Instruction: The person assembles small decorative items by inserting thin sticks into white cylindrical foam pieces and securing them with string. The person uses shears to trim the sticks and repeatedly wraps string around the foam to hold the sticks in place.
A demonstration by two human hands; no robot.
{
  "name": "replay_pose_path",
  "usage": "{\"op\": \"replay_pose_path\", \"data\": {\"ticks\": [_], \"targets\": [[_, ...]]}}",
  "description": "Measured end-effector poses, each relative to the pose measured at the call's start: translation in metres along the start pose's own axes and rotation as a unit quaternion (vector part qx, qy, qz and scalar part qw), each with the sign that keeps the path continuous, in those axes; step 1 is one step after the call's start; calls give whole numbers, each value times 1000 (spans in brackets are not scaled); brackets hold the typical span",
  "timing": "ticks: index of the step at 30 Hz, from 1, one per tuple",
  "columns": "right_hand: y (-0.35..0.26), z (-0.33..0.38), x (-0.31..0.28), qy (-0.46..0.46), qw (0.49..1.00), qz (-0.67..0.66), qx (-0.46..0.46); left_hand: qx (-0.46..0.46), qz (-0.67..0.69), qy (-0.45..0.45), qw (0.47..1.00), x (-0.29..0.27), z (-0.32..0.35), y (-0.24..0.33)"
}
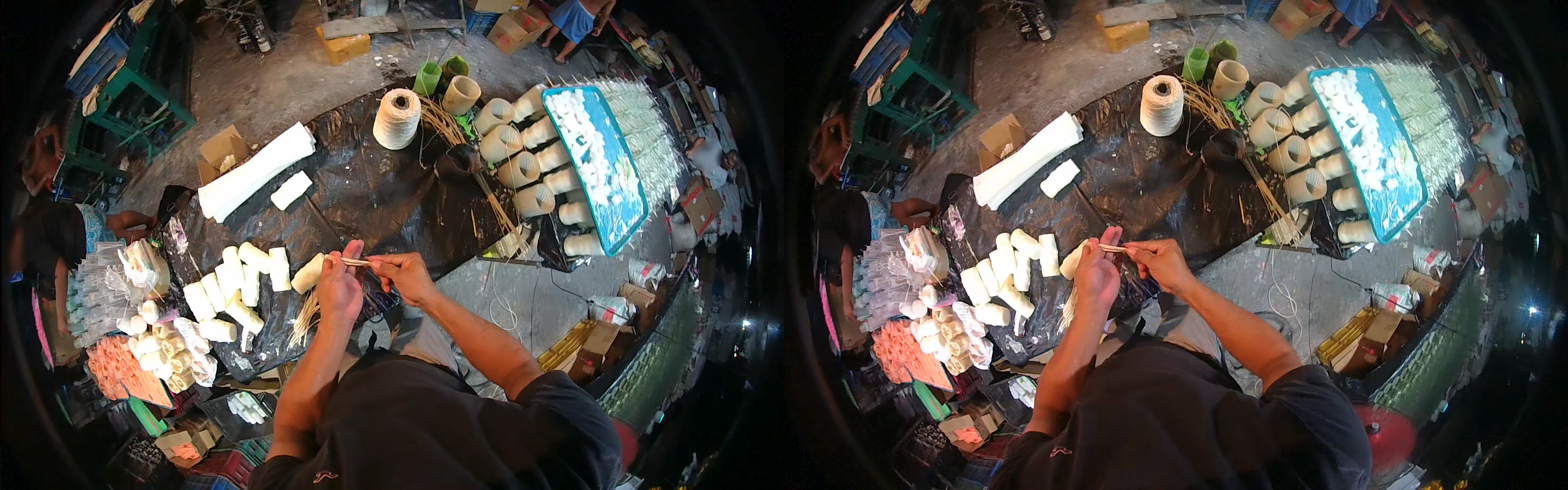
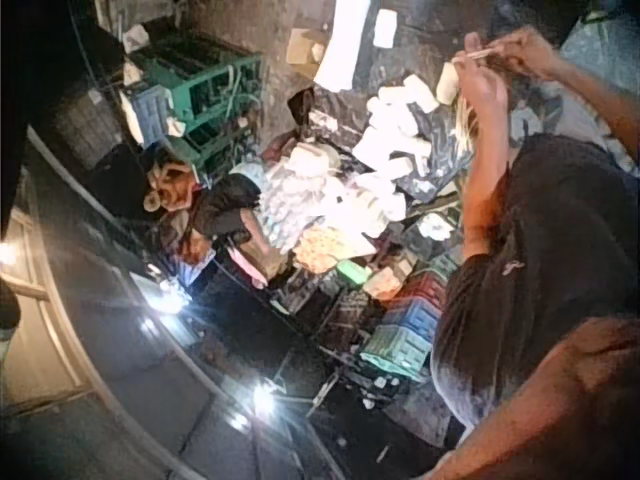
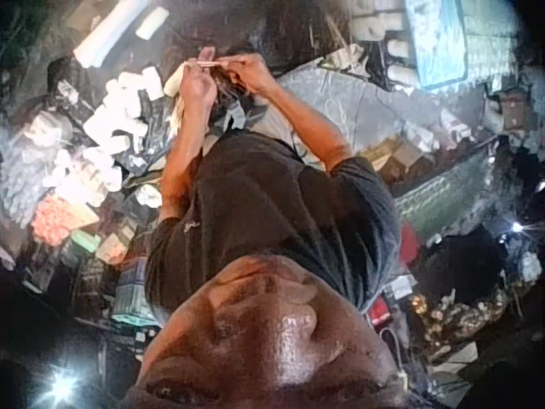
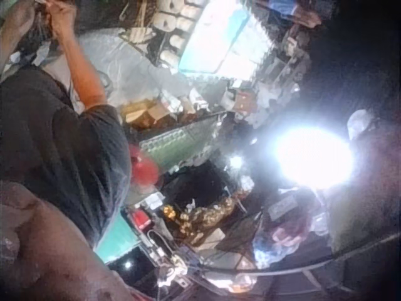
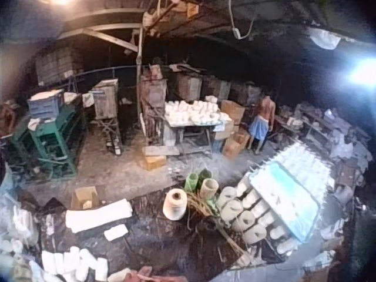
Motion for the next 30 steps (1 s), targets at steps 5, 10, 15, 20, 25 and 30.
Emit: {"op": "replay_pose_path", "data": {"ticks": [5,10,15,20,25,30], "targets": [[-89,-34,-53,21,979,198,-55,36,-141,-40,989,-18,-3,6],[-270,-139,-173,292,754,480,-341,62,-766,91,634,-102,55,38],[-339,-268,-227,303,703,566,-305,84,-854,166,486,-193,119,14],[-351,-338,-241,181,615,747,-178,0,-878,222,425,-193,123,-6],[-361,-395,-264,95,489,857,-132,-30,-885,177,430,-198,108,-9],[-382,-404,-256,183,470,855,-123,-22,-881,197,429,-195,110,-5]]}}
Point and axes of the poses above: each hand's wrist, its own z-axis away from the middle knuckle, its own x-axis out of the palm, y = z × x, the point moved 2 cm from there along -z, towards the middle knuckle, and after that the axes turned 6 degrees about -y, right-handed, at the moved point
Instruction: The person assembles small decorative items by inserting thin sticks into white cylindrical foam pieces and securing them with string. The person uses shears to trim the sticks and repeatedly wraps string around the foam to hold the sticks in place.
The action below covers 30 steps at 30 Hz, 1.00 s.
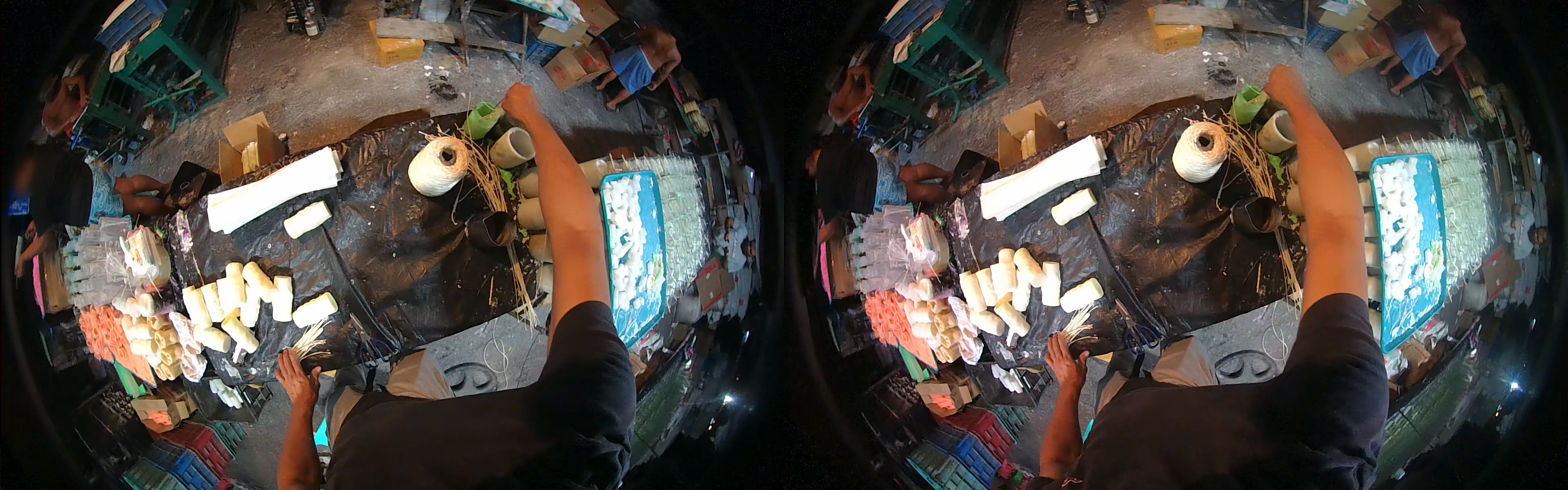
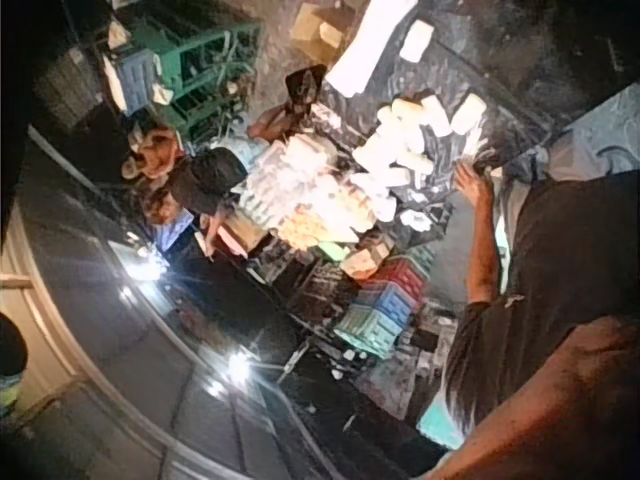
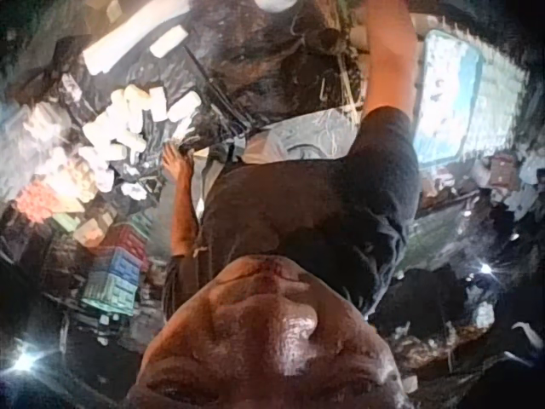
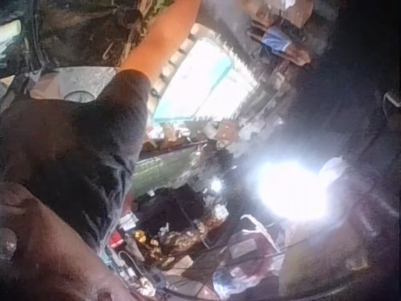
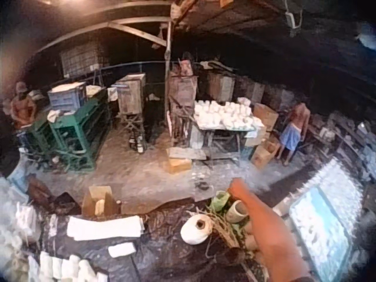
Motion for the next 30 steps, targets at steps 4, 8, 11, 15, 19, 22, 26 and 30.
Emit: {"op": "replay_pose_path", "data": {"ticks": [4,8,11,15,19,22,26,30], "targets": [[-23,22,-16,-11,999,-9,-44,-8,-10,10,1000,2,-8,-1],[-5,14,9,-81,995,36,-51,62,21,47,997,2,-25,1],[-94,53,-45,-48,982,153,98,2,32,37,999,18,-6,-10],[-118,173,-97,180,980,-19,-82,51,59,84,993,2,-17,-4],[-213,329,-104,49,919,-369,-132,108,52,99,988,14,-14,-7],[-269,417,-52,-115,862,-461,-177,107,-7,134,985,15,-11,3],[-334,519,35,-317,799,-487,-156,88,57,88,991,16,-21,1],[-382,538,47,-260,768,-585,-32,80,265,-67,959,-31,-20,-3]]}}
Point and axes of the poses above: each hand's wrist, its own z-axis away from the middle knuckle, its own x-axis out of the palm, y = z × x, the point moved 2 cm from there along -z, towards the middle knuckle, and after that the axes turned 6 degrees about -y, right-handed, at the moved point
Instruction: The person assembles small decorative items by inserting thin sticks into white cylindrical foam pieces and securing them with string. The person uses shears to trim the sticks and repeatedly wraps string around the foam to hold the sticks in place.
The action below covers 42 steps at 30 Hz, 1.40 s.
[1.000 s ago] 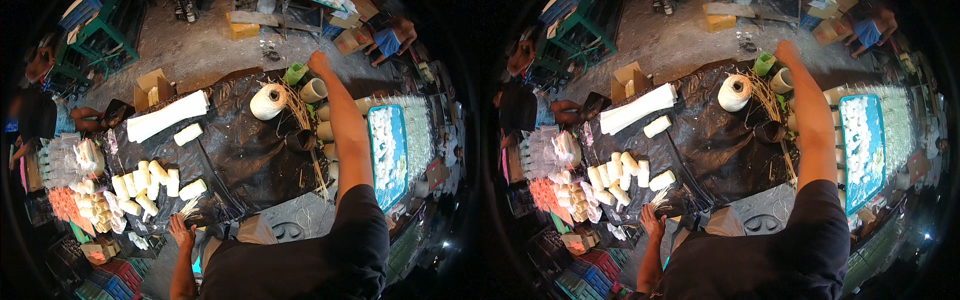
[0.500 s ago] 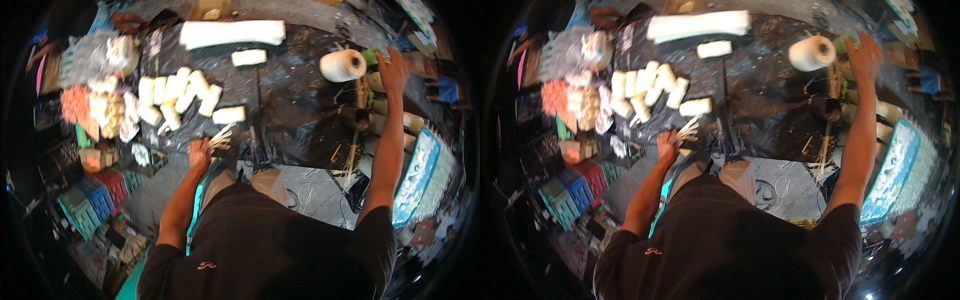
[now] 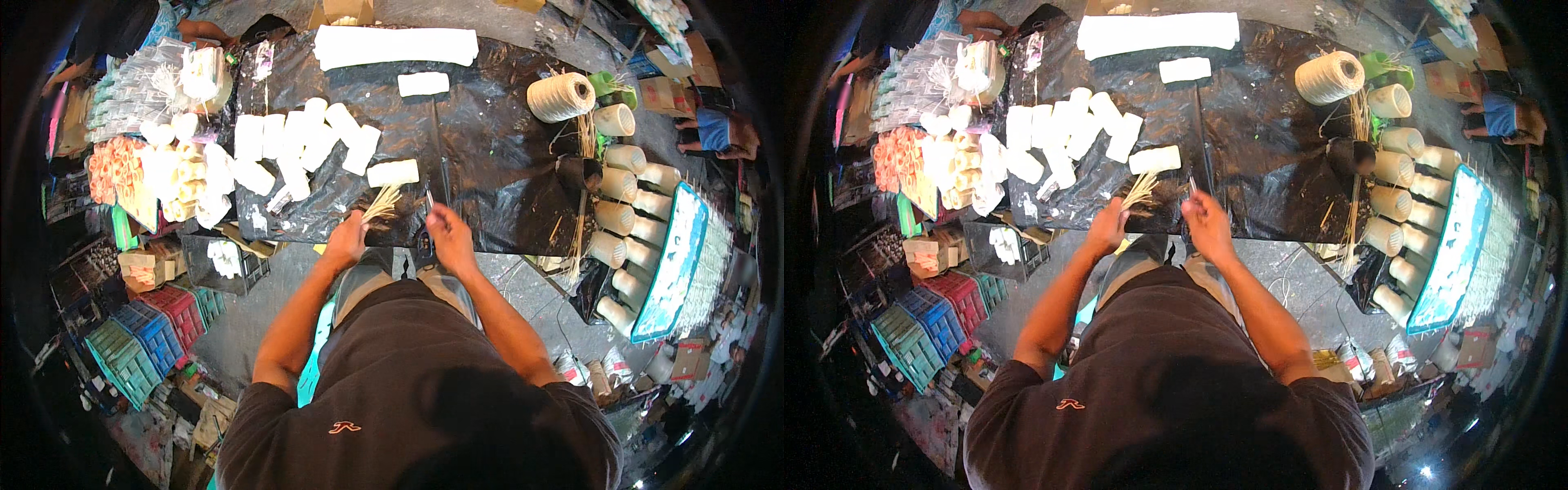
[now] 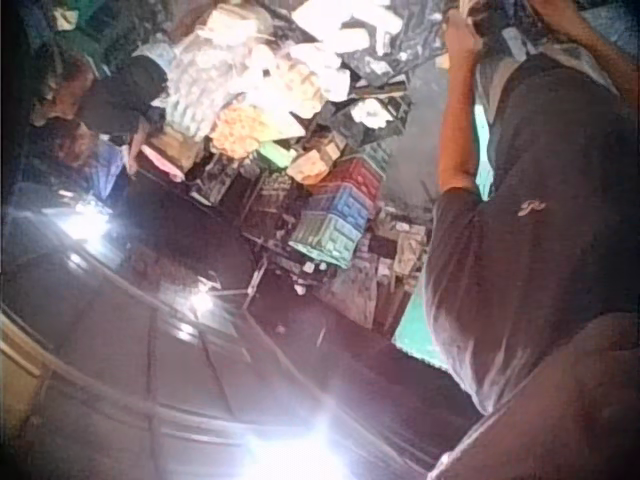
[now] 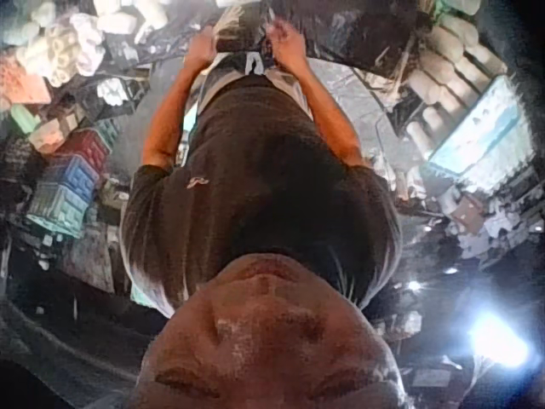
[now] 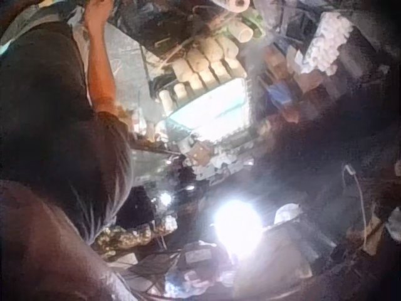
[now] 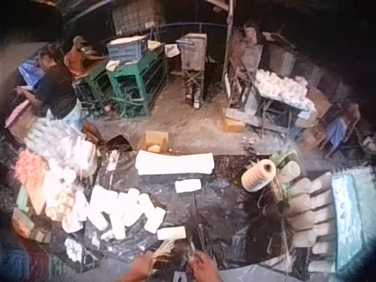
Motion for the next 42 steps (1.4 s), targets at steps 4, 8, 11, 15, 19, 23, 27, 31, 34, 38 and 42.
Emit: {"op": "replay_pose_path", "data": {"ticks": [4,8,11,15,19,23,27,31,34,38,42], "targets": [[-36,-52,1,85,981,-81,-153,126,60,-98,985,-53,6,42],[-95,-39,21,-92,983,77,-141,121,114,-132,977,-58,-2,45],[-90,-44,28,28,982,-38,-186,195,112,-126,966,-56,-19,37],[-87,-33,35,13,962,119,-244,135,246,-207,937,-39,-37,35],[-35,-29,23,165,953,-253,0,27,403,-258,878,-29,-36,63],[-4,-10,17,143,920,-364,31,-1,413,-278,868,10,-53,97],[17,-24,-8,143,911,-385,36,11,385,-254,887,42,-77,105],[16,-37,-30,126,891,-432,60,-23,404,-225,886,50,-87,107],[32,-50,-48,170,863,-475,18,-63,459,-211,861,54,-94,110],[42,-71,-92,225,805,-547,-43,54,20,-46,997,57,-99,105],[52,-78,-139,200,880,-430,-4,35,-157,-33,986,70,-89,112]]}}
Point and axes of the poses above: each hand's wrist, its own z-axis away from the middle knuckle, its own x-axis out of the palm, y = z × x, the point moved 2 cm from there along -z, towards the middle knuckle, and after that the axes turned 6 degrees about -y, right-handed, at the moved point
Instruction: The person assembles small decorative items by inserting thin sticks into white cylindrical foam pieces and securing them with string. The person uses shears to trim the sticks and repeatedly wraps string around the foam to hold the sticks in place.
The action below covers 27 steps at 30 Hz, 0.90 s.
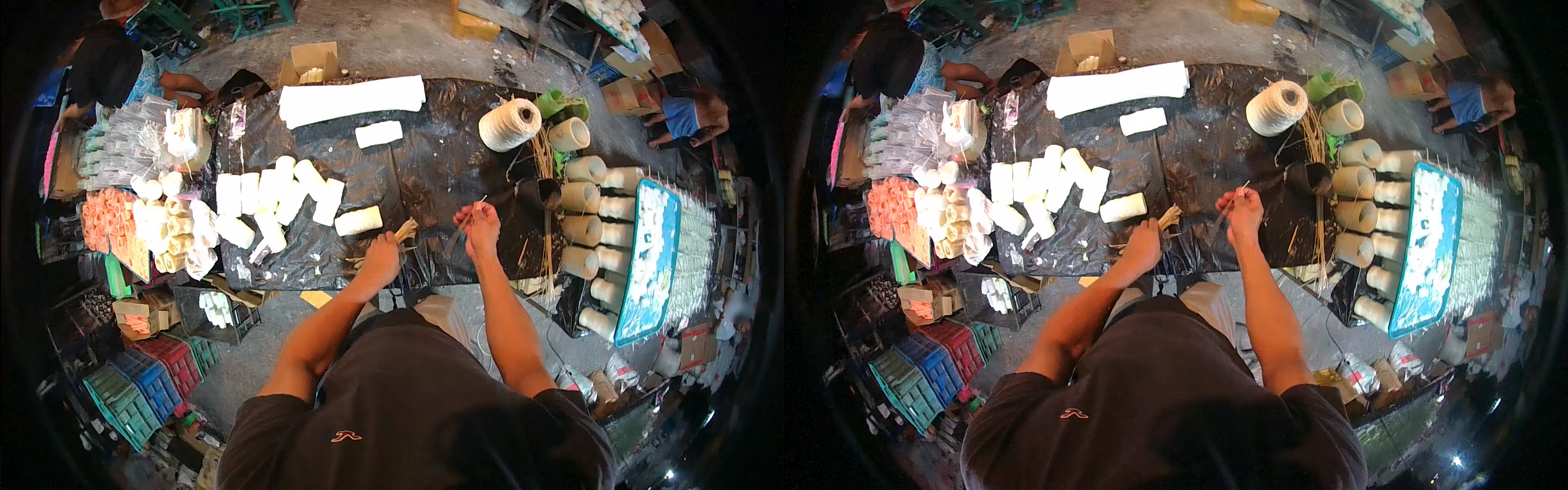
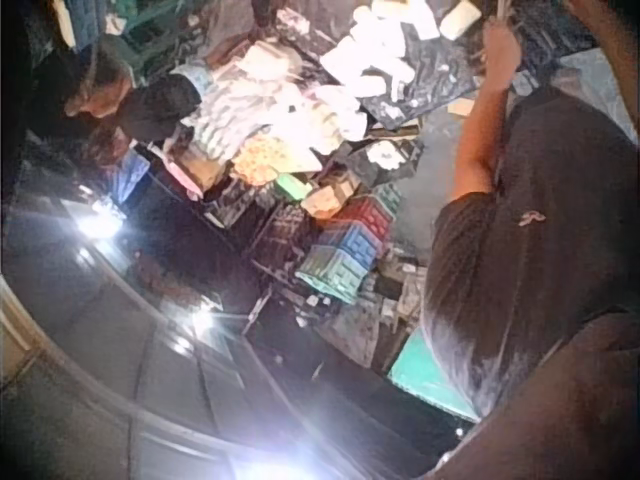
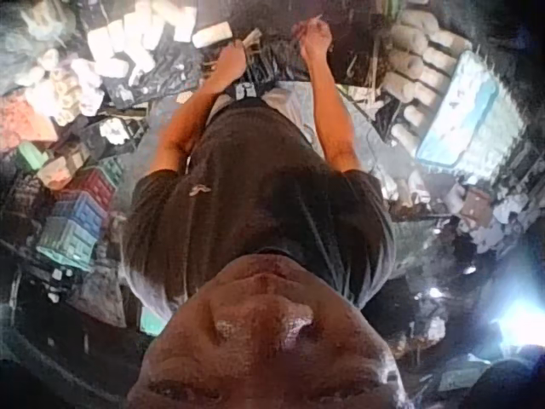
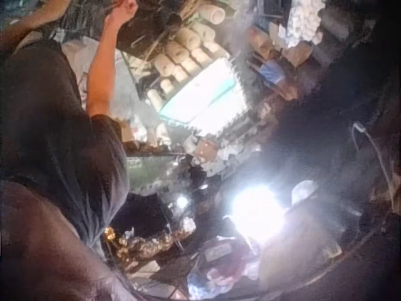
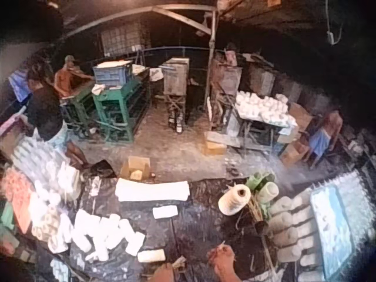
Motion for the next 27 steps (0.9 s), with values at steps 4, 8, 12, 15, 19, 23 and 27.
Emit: {"op": "replay_pose_path", "data": {"ticks": [4,8,12,15,19,23,27], "targets": [[1,-8,-22,-13,905,413,-98,67,-67,49,994,-46,10,21],[4,2,-15,-36,713,670,-202,31,-89,95,991,-80,-9,2],[12,6,-17,-58,664,709,-229,48,-119,180,975,-148,-70,-25],[15,10,-23,-68,647,719,-246,51,-146,216,964,-201,-112,-35],[11,11,-33,-38,698,678,-229,20,-139,150,979,-203,-141,-37],[-6,20,-21,-93,782,594,-165,146,-253,210,933,-166,-172,-31],[-21,30,-7,-90,830,541,-100,88,-263,172,945,-145,-215,-14]]}}
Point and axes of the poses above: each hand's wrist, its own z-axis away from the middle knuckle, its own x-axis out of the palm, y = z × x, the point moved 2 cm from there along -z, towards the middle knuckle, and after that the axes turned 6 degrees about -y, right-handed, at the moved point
